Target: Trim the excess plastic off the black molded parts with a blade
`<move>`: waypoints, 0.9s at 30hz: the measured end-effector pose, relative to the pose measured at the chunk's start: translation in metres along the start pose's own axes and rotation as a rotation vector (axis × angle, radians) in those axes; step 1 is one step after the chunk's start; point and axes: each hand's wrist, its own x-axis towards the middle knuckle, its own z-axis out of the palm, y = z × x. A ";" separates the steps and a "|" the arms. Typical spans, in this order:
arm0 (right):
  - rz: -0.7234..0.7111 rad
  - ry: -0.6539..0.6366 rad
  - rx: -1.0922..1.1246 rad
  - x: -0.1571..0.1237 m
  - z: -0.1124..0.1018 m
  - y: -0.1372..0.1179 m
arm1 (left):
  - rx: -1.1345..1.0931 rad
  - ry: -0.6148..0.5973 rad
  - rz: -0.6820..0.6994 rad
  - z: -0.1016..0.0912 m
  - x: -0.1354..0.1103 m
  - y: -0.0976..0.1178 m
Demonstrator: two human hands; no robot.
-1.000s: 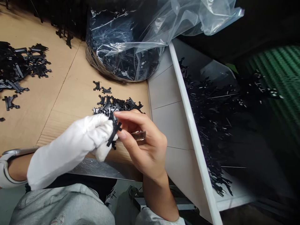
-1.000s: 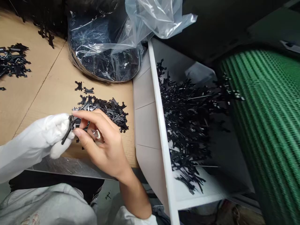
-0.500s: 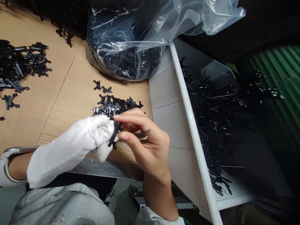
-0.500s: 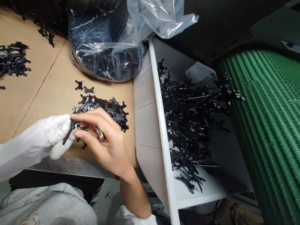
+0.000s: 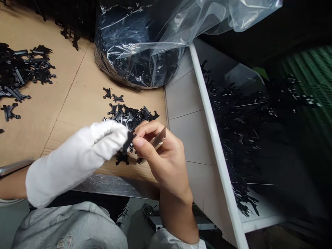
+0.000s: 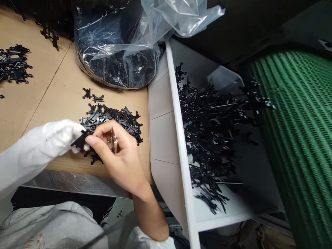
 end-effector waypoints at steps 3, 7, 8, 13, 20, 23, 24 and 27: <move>-0.071 0.016 -0.001 -0.003 0.000 0.005 | -0.102 -0.039 -0.042 0.001 0.004 0.003; -0.232 0.025 -0.145 -0.008 -0.003 0.014 | -0.200 -0.007 -0.096 0.001 0.009 0.005; -0.274 0.013 -0.193 -0.008 -0.004 0.016 | -0.211 -0.005 -0.102 0.000 0.009 0.005; -0.429 -0.046 -0.284 -0.007 -0.006 0.017 | -0.244 -0.003 -0.084 -0.002 0.007 0.005; -0.436 -0.040 -0.297 -0.008 -0.004 0.014 | -0.230 -0.020 -0.096 -0.003 0.004 0.006; -0.439 -0.028 -0.323 -0.008 -0.003 0.012 | -0.235 -0.048 -0.097 -0.003 0.003 0.007; -0.436 -0.025 -0.330 -0.007 -0.003 0.012 | -0.240 -0.058 -0.107 -0.003 0.003 0.008; -0.436 -0.006 -0.332 -0.005 -0.004 0.011 | -0.256 -0.095 -0.130 -0.003 0.003 0.009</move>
